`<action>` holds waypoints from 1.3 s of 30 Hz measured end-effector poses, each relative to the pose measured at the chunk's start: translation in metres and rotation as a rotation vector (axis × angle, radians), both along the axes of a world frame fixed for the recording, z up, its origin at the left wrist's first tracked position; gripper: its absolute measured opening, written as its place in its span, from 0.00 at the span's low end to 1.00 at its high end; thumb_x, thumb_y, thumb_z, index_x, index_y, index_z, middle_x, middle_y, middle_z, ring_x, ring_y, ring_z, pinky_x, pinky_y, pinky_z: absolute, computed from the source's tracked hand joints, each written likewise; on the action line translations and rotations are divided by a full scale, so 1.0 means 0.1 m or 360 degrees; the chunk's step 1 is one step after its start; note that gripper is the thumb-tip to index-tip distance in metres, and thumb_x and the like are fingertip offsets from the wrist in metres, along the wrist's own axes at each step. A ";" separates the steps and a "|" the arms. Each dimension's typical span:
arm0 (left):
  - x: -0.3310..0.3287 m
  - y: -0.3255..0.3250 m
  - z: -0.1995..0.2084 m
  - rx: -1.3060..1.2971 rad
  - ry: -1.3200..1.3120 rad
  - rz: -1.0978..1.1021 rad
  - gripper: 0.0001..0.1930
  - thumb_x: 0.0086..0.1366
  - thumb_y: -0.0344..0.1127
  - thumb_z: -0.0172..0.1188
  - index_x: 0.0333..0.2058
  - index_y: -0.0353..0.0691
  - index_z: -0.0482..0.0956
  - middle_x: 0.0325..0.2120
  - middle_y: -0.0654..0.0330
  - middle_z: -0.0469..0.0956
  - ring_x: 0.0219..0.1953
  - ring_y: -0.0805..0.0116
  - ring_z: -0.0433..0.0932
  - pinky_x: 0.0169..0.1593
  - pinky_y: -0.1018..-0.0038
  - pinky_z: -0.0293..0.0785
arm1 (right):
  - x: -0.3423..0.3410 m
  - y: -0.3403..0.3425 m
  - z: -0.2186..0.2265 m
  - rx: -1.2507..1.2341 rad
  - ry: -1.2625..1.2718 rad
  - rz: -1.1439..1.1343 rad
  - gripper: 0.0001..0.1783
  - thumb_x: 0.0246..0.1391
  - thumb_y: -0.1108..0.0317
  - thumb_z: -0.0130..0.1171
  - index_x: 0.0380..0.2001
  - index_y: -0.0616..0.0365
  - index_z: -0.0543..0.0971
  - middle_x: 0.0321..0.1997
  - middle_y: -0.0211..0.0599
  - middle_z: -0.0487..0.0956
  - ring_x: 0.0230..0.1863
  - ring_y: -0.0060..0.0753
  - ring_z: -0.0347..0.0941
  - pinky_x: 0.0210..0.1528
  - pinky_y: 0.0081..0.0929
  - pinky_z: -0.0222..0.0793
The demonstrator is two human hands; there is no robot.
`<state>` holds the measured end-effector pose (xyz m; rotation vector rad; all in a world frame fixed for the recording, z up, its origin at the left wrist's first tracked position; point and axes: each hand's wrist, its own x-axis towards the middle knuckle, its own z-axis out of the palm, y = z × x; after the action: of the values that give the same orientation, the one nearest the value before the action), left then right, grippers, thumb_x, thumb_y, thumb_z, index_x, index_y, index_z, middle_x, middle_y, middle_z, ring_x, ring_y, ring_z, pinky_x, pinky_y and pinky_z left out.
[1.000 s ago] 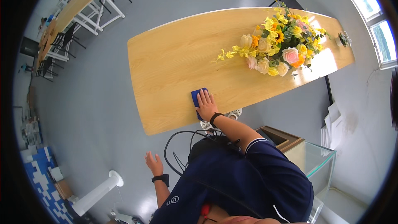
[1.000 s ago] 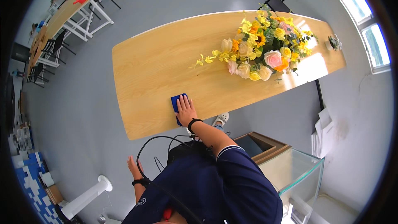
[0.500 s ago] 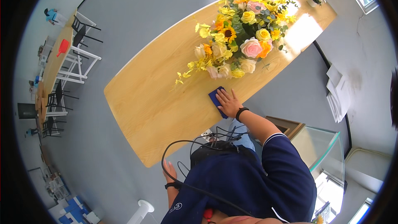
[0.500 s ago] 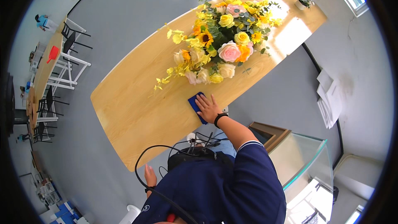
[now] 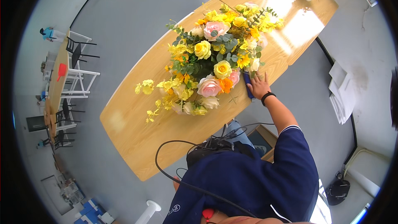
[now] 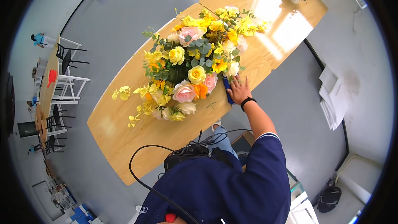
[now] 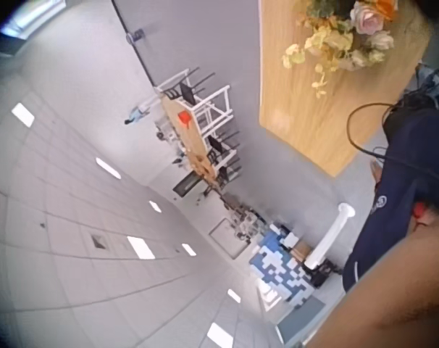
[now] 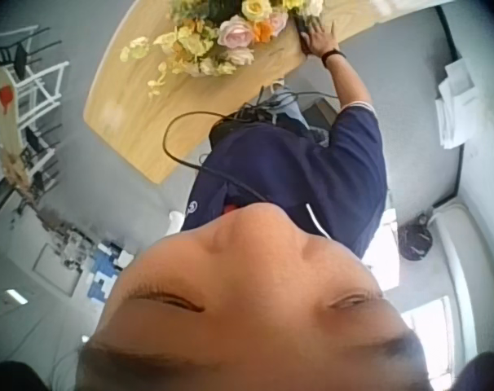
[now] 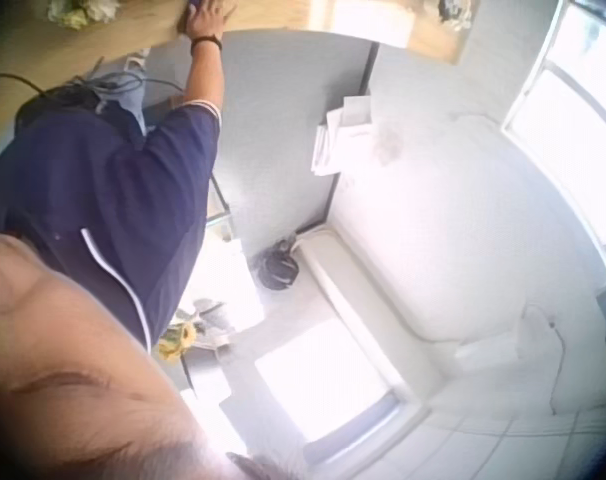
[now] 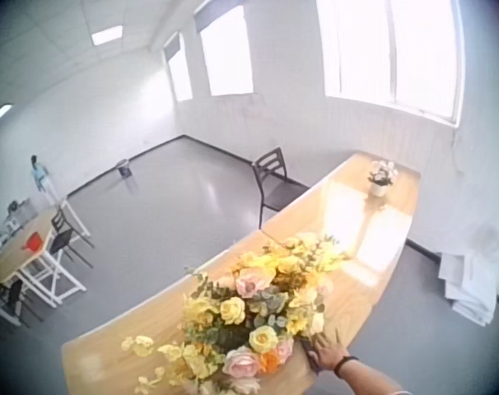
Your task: The person is wiping down a large light-colored table with a blue cloth, moving around a floral centerpiece.
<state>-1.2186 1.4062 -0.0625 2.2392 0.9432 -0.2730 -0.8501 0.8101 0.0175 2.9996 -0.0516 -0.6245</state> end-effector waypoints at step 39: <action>0.38 -0.70 -0.45 -0.0270 -0.0034 0.0351 0.16 0.58 0.41 0.42 0.28 0.30 0.69 0.24 0.53 0.72 0.29 0.61 0.70 0.35 0.70 0.64 | 0.19 -1.00 0.01 0.0361 -0.0557 -0.1118 0.31 0.48 0.56 0.44 0.55 0.51 0.54 0.61 0.40 0.50 0.61 0.40 0.45 0.59 0.48 0.37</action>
<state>-1.1806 1.3359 -0.1073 1.9619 1.1026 -0.2199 -0.8307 0.7098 0.0183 3.2291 -1.1571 -0.1236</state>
